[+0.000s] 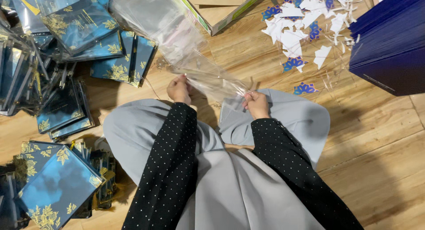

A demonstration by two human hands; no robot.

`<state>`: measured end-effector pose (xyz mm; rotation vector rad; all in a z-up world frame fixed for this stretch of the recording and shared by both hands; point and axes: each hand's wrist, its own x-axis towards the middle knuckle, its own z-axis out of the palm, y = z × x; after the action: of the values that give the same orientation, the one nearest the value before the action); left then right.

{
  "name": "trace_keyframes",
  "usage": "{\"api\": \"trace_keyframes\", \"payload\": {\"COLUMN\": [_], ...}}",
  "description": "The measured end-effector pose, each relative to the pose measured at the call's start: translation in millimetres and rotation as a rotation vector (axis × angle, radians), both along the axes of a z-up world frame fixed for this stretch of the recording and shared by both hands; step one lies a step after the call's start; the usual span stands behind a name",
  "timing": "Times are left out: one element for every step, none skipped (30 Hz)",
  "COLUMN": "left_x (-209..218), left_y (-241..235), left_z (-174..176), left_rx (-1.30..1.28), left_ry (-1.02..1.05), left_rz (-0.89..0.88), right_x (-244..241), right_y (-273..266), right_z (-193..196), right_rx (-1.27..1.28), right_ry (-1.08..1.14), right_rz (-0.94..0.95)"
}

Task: The person sits on the floor and places blue books with gold designs into clear plastic bags. They seal the bags and place them on a pile to the left, repeating the process with multiple books.

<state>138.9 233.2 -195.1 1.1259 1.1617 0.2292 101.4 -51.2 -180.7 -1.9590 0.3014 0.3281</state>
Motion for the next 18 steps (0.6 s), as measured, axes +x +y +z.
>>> {"api": "trace_keyframes", "payload": {"left_x": [8.9, -1.1, -9.5, -12.1, -4.4, 1.1, 6.5, 13.6, 21.0, 27.2, 26.9, 30.0, 33.8, 48.4, 63.6, 80.4, 90.3, 100.7], "left_y": [7.3, 3.9, 0.6, -1.3, 7.8, 16.4, 24.8, 34.0, 43.2, 51.1, 52.2, 54.7, 58.0, 69.1, 80.6, 92.2, 104.1, 115.8], "left_z": [-10.2, 33.5, 77.4, 123.4, 96.7, 69.0, 40.7, 32.4, 23.4, 13.2, 46.0, 80.0, 114.3, 130.1, 145.7, 161.3, 189.6, 217.3], "left_rx": [-0.136, -0.136, -0.266, -0.393, -0.391, -0.280, -0.169, -0.170, 0.011, 0.191, 0.188, 0.274, 0.359, 0.358, 0.409, 0.458, 0.456, 0.517], "left_ry": [-0.043, -0.032, -0.045, -0.067, -0.065, -0.040, -0.015, -0.005, -0.039, -0.070, -0.057, -0.186, -0.315, -0.305, -0.374, -0.445, -0.437, -0.646], "left_rz": [0.059, 0.062, 0.031, -0.001, 0.001, 0.003, 0.004, 0.003, 0.035, 0.065, 0.060, 0.015, -0.032, -0.029, -0.206, -0.385, -0.382, -0.516], "right_x": [4.0, -0.3, -3.8, -1.5, -1.0, -3.4, -5.2, -3.7, -1.8, -1.3, -3.0, -1.0, 1.2, 1.2, 1.7, 3.6, 4.1, 4.1], "right_y": [-2.5, -0.9, 0.7, 3.9, 6.0, 7.3, 8.5, 8.4, 8.4, 7.1, 6.9, 7.8, 9.2, 10.9, 13.0, 15.0, 14.9, 14.6], "right_z": [-14.3, -3.2, 8.0, 20.2, 30.1, 39.7, 48.8, 43.1, 37.0, 30.7, 27.4, 24.8, 22.4, 28.4, 34.5, 40.7, 36.4, 32.2], "right_rx": [-0.018, -0.019, 0.057, 0.135, 0.138, 0.141, 0.145, 0.145, 0.165, 0.182, 0.179, 0.168, 0.157, 0.155, 0.091, 0.028, 0.026, 0.060], "right_ry": [0.004, 0.014, 0.030, 0.037, 0.039, 0.060, 0.081, 0.091, 0.086, 0.085, 0.098, 0.099, 0.100, 0.110, 0.150, 0.187, 0.194, 0.158], "right_rz": [-0.002, 0.001, -0.002, -0.006, -0.004, 0.001, 0.005, 0.002, -0.001, -0.005, -0.010, -0.058, -0.105, -0.101, -0.102, -0.103, -0.100, -0.048]}}
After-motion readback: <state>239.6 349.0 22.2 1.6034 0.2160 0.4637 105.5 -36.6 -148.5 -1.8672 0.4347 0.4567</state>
